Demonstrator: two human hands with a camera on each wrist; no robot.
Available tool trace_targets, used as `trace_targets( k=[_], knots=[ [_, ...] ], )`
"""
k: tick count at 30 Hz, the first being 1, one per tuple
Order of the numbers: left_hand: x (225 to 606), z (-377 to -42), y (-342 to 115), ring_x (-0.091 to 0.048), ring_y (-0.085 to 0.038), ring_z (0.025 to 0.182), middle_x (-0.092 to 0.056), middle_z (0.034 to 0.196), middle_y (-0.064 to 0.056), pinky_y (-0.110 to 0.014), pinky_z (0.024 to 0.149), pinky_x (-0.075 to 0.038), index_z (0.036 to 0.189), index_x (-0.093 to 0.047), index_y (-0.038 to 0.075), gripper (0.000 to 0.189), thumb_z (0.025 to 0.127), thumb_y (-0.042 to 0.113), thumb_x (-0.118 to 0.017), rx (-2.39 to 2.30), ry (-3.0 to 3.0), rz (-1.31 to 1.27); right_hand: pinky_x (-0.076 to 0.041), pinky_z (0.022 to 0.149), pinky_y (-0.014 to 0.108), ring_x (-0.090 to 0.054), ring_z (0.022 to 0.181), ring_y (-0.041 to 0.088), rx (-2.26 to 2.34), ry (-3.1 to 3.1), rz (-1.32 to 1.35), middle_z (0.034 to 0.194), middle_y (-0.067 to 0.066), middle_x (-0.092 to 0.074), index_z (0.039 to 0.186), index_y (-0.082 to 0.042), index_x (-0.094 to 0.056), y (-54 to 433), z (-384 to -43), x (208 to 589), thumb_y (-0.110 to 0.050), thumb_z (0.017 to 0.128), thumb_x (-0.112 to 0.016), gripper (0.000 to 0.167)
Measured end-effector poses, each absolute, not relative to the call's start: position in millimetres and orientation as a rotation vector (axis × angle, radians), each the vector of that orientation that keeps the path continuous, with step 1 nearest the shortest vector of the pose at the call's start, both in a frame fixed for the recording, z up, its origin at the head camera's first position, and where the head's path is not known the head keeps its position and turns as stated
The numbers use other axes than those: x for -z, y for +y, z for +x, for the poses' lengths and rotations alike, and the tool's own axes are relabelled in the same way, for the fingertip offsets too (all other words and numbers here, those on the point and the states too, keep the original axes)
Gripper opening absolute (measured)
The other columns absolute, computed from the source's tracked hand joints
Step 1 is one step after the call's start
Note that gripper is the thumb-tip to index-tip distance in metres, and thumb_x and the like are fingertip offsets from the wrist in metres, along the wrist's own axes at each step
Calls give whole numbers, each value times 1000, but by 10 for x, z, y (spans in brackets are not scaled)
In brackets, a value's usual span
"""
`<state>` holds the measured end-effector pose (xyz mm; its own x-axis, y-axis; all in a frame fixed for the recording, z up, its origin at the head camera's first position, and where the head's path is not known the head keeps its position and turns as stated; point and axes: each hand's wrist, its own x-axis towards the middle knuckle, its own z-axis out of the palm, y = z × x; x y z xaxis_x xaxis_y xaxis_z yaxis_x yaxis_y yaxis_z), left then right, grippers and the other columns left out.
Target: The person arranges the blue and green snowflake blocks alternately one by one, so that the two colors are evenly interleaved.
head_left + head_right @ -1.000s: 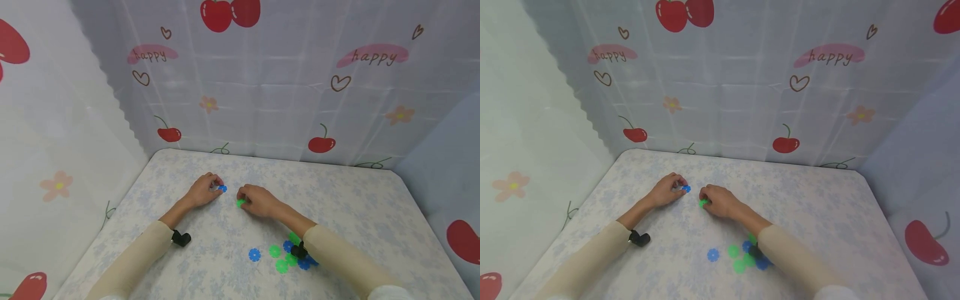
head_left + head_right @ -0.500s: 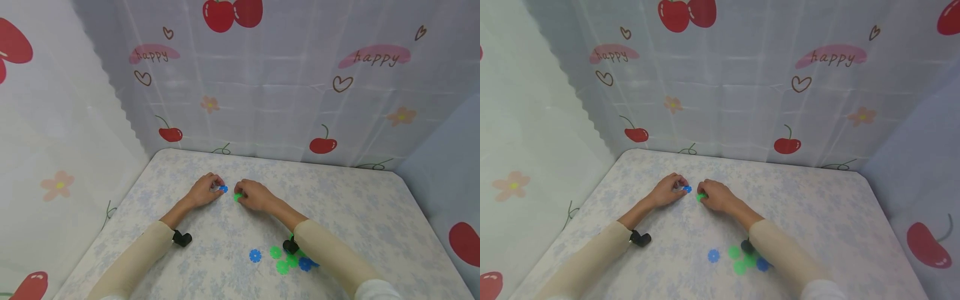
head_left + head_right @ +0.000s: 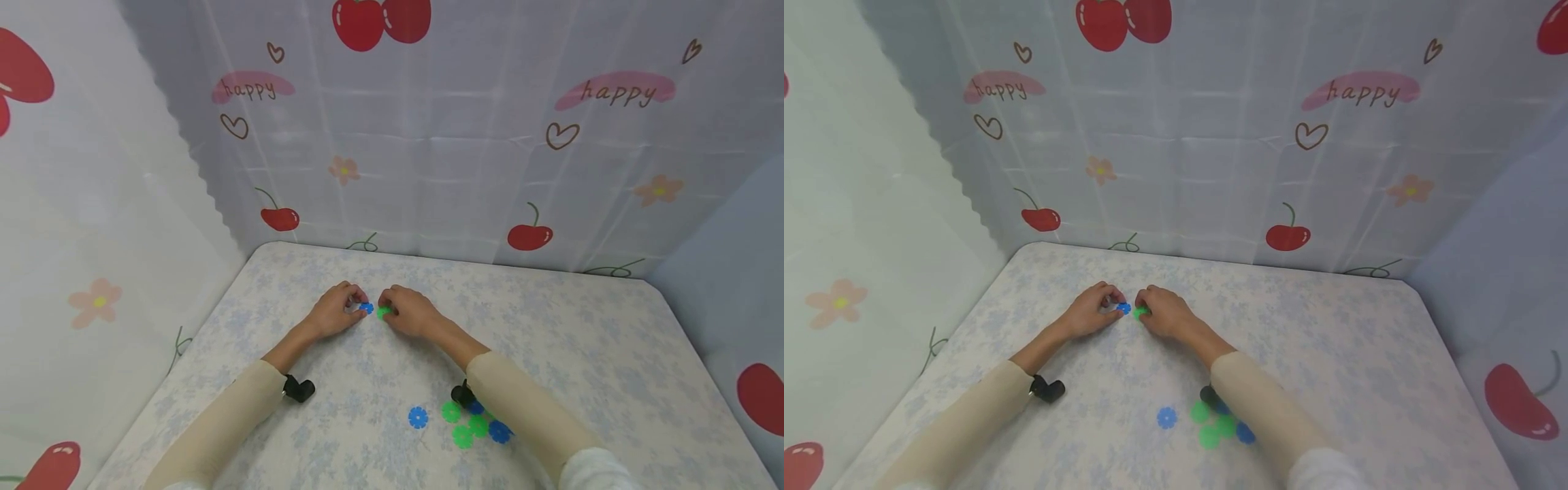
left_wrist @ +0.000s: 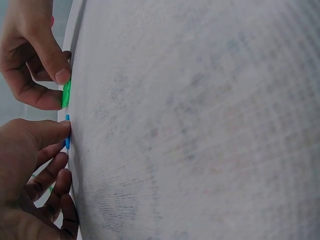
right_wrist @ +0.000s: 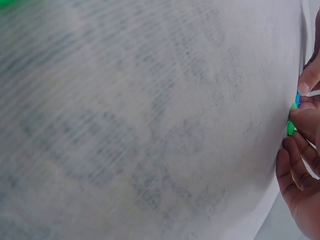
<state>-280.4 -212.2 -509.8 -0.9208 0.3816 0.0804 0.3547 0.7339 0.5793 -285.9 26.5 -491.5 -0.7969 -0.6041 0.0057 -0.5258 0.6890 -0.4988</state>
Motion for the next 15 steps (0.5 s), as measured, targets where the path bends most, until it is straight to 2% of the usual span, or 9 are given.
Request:
trace_targets(
  k=[9, 15],
  knots=[
    [5108, -2812, -2122, -62, -25, 101, -66, 117, -11, -46, 93, -53, 117, -72, 11, 21, 99, 20, -77, -933, 2895, 614, -59, 92, 43, -68, 104, 21, 719, 2739, -906, 122, 5, -68, 126, -13, -73, 184, -2912, 4924, -17, 105, -70, 22],
    [5144, -2842, -2128, -62, -25, 101, -66, 116, -11, -45, 92, -53, 117, -71, 11, 20, 100, 20, -77, -923, 2900, 634, -58, 92, 43, -66, 102, 19, 690, 2752, -885, 121, 4, -67, 126, -15, -73, 168, -2921, 4933, -19, 104, -68, 23]
  ],
)
